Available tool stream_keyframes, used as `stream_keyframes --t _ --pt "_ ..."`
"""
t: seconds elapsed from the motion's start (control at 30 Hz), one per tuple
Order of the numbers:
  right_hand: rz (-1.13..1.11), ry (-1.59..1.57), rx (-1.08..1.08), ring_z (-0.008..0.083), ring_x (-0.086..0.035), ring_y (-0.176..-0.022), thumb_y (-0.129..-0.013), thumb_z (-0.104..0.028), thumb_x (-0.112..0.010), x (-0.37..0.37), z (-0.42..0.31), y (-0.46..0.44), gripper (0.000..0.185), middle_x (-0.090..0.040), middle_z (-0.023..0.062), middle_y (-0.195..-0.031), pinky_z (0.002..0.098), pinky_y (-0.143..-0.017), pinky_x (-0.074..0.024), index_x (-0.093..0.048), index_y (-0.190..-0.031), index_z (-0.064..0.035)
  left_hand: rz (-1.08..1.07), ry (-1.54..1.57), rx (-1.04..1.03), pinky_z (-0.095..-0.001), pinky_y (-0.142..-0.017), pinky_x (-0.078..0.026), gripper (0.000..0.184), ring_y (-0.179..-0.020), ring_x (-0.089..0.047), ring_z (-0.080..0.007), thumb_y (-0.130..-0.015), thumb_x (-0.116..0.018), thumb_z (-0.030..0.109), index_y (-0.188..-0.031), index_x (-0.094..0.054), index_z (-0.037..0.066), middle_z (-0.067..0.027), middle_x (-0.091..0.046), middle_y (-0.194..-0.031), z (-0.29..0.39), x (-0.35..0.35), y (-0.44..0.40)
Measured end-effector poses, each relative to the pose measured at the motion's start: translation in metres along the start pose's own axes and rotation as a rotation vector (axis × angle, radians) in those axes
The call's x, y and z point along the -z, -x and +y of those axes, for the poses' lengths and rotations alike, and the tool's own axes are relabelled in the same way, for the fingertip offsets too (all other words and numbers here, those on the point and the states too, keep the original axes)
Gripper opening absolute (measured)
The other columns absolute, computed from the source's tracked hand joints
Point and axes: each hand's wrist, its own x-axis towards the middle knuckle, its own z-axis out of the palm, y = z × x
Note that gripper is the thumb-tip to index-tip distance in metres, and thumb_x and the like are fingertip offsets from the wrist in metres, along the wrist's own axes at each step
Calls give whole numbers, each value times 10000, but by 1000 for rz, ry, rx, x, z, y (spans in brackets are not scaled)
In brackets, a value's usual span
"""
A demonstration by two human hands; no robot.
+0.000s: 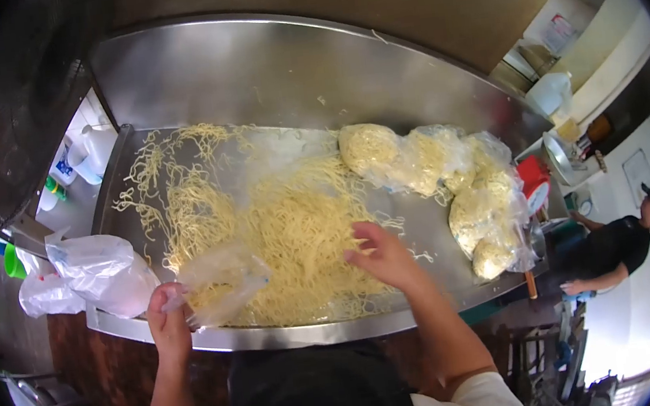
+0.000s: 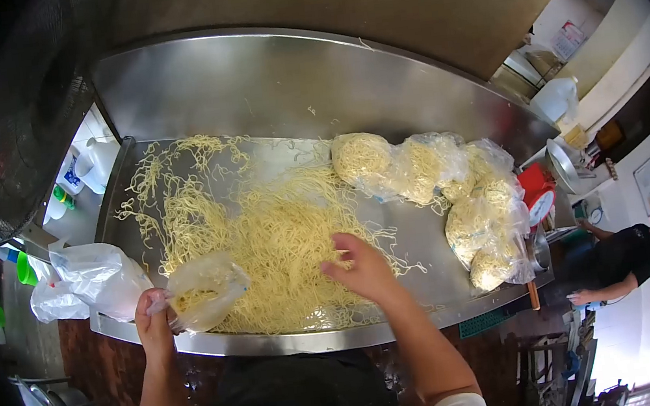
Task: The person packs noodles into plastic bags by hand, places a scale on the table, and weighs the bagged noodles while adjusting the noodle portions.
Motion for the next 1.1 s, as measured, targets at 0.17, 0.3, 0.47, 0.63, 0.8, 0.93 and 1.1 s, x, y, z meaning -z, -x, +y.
stream_keyframes --t 0.17,0.3,0.47,0.63,0.8,0.93,1.1 --pt "-102 80 436 297 -633 -1027 -782 -370 -763 -75 -82 10 723 -622 202 -1187 354 -872 -510 -470 -1371 -69 -207 81 -157 -198 -549 -347 137 -619 -444 -39 -969 -512 151 -886 -573 60 30 -521 -758 43 -48 15" --pt "-385 179 158 298 -660 -923 -827 -260 -690 -78 -108 10 488 -673 174 -1059 351 -799 -516 -569 -1269 -92 -295 102 -193 -215 -575 -372 152 -653 -474 -56 -968 -534 152 -877 -601 49 3 -558 -795 70 -43 20" --pt "-232 -110 273 257 -663 -777 -877 -151 -602 -88 -33 18 259 -687 129 -937 358 -717 -515 -657 -1115 -66 -329 -294 -202 -223 -617 -415 143 -666 -493 -53 -950 -592 160 -957 -650 29 -7 -587 -808 47 -11 4" --pt "-316 -230 -37 143 -613 -678 -922 -120 -557 -77 -31 41 253 -666 76 -884 290 -629 -508 -643 -1151 -57 -387 -354 -54 -194 -576 -416 206 -537 -453 -29 -886 -585 17 -1091 -607 13 61 -459 -614 5 23 11" --pt "-236 -438 -47 93 -573 -612 -940 -76 -517 -85 -36 41 228 -637 29 -847 253 -547 -502 -633 -1132 -37 -297 -202 40 -201 -559 -394 337 -581 -475 -46 -860 -576 -9 -1195 -577 28 41 -475 -652 1 18 17" --pt "-167 -652 -14 96 -587 -639 -897 -14 -470 -69 -54 41 176 -611 30 -849 261 -555 -513 -625 -973 -51 -333 -167 -103 -208 -574 -401 370 -599 -493 -55 -869 -598 33 -1237 -551 22 26 -501 -663 9 19 19" --pt "173 -734 177 104 -560 -598 -872 -9 -494 -4 -81 51 106 -569 5 -774 259 -529 -496 -567 -867 -85 -342 -16 -61 -204 -606 -399 417 -626 -496 -55 -858 -666 74 -1254 -547 22 26 -515 -664 7 32 26"
